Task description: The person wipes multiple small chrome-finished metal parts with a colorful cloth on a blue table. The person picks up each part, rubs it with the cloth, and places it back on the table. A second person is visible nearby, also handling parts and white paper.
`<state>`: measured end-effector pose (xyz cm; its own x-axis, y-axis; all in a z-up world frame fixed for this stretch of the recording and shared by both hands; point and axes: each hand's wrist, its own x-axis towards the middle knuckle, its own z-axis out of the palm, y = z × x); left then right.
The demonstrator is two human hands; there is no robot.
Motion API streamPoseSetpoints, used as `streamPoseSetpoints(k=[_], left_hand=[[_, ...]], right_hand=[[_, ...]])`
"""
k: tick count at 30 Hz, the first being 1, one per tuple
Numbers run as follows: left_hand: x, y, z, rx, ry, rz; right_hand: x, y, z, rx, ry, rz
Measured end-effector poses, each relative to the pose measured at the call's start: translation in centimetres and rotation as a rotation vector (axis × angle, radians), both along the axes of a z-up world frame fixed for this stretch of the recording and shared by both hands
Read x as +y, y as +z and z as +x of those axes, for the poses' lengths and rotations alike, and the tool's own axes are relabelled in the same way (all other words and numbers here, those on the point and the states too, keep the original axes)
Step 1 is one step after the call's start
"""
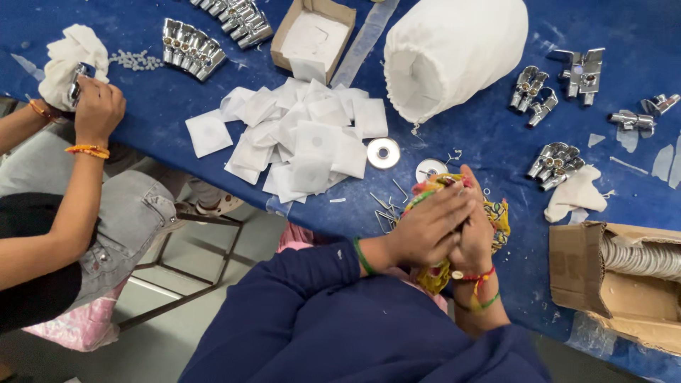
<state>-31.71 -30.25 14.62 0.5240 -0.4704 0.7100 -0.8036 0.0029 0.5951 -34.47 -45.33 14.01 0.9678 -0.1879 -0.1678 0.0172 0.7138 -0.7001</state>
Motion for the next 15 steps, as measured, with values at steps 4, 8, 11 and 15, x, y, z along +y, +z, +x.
streamPoseSetpoints(k=[4,8,11,15], left_hand=[[0.8,-0.7,-0.6,0.173,0.035,-0.022],[-1.2,-3.5,0.3,1.016,-0.045,-0.322],[-2.0,-5.6,0.2,1.63,-0.241,-0.561],[-1.3,-7.0,0.4,1.918,-0.221,-0.668]], right_hand=[[-0.2,-0.9,-0.4,0.086,-0.08,-0.242],[1.0,0.3,-0.8,-0.08,-0.086,-1.177],[3.0,0.7,-0.5,-0.055,-0.028,-1.559],[4.3,0.5,0.4,0.014,-0.02,-1.762]])
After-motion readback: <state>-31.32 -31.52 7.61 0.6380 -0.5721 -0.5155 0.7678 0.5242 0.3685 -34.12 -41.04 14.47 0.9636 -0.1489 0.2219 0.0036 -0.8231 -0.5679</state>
